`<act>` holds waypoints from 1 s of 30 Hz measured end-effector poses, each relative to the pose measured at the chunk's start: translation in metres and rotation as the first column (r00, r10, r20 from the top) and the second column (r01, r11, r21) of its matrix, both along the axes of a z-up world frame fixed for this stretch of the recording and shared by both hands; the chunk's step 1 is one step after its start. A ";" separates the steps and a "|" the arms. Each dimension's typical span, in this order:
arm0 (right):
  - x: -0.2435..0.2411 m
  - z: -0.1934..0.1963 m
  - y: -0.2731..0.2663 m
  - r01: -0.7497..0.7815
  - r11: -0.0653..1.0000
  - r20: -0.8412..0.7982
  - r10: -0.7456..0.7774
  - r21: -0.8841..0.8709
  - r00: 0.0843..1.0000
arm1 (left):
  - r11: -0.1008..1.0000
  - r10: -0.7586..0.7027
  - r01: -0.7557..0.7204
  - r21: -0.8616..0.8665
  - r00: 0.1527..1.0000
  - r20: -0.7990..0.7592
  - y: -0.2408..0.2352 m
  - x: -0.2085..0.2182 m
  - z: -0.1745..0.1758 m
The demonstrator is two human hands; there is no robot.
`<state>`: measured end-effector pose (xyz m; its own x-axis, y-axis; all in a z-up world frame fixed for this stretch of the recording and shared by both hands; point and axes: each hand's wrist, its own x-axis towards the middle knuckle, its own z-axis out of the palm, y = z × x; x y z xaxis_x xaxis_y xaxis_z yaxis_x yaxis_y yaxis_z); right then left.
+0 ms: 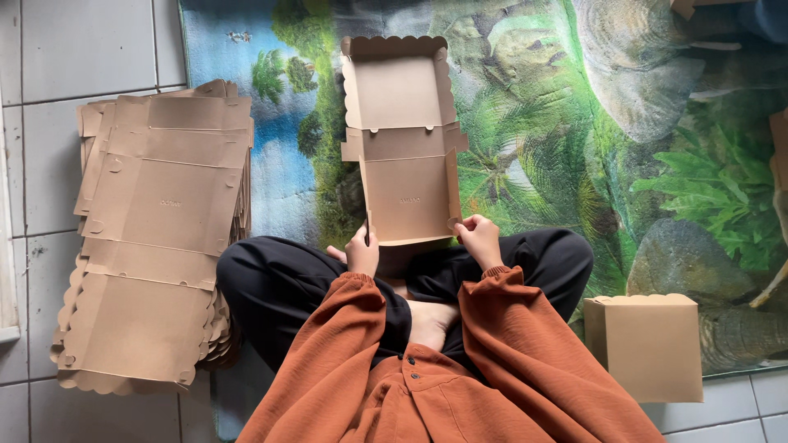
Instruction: The person assembles a cardboard box by folding the precut flaps along the creases, tucking the side tabs into slots to form the base and walls, and finally closing the lid.
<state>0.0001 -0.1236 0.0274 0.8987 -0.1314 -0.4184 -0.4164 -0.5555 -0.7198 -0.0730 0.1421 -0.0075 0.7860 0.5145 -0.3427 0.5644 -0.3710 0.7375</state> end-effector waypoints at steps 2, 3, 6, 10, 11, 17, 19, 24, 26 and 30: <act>-0.004 0.008 0.004 0.001 1.000 0.004 -0.001 -0.026 1.000 | 1.000 0.003 -0.003 -0.002 1.000 -0.006 0.001 0.000 0.002; -0.005 0.012 0.006 0.001 0.999 0.009 -0.001 -0.052 1.000 | 1.000 0.007 -0.007 -0.004 1.000 -0.012 0.001 -0.001 0.003; -0.006 0.015 0.007 -0.016 0.994 0.025 0.019 -0.107 1.000 | 1.000 0.019 -0.019 -0.008 1.000 -0.015 0.000 0.000 0.005; -0.002 0.009 0.005 -0.022 0.991 0.002 0.022 -0.131 1.000 | 1.000 0.026 -0.026 -0.004 0.999 -0.022 0.000 0.003 -0.012; -0.001 0.010 0.005 -0.029 0.993 -0.007 0.028 -0.113 1.000 | 1.000 0.009 -0.009 0.013 0.999 -0.033 0.001 0.003 -0.016; 0.002 0.012 0.006 -0.057 0.992 0.008 0.059 -0.117 0.998 | 0.999 -0.017 0.019 0.033 0.997 -0.078 0.001 0.004 -0.030; 0.002 0.013 0.009 -0.074 0.985 0.011 0.076 -0.153 0.997 | 0.998 -0.027 0.034 0.061 0.994 -0.108 0.002 0.004 -0.032; -0.007 0.041 0.020 -0.040 0.973 0.026 0.047 -0.226 0.999 | 1.000 0.015 -0.015 -0.001 1.000 -0.021 0.000 0.003 0.001; -0.009 0.044 0.023 -0.049 0.972 0.055 0.064 -0.230 0.996 | 1.000 0.013 -0.013 0.002 1.000 -0.026 -0.001 0.003 -0.003; -0.011 0.050 0.024 -0.098 0.972 0.088 0.119 -0.211 0.989 | 0.997 -0.033 0.040 0.072 0.995 -0.095 0.002 0.002 -0.042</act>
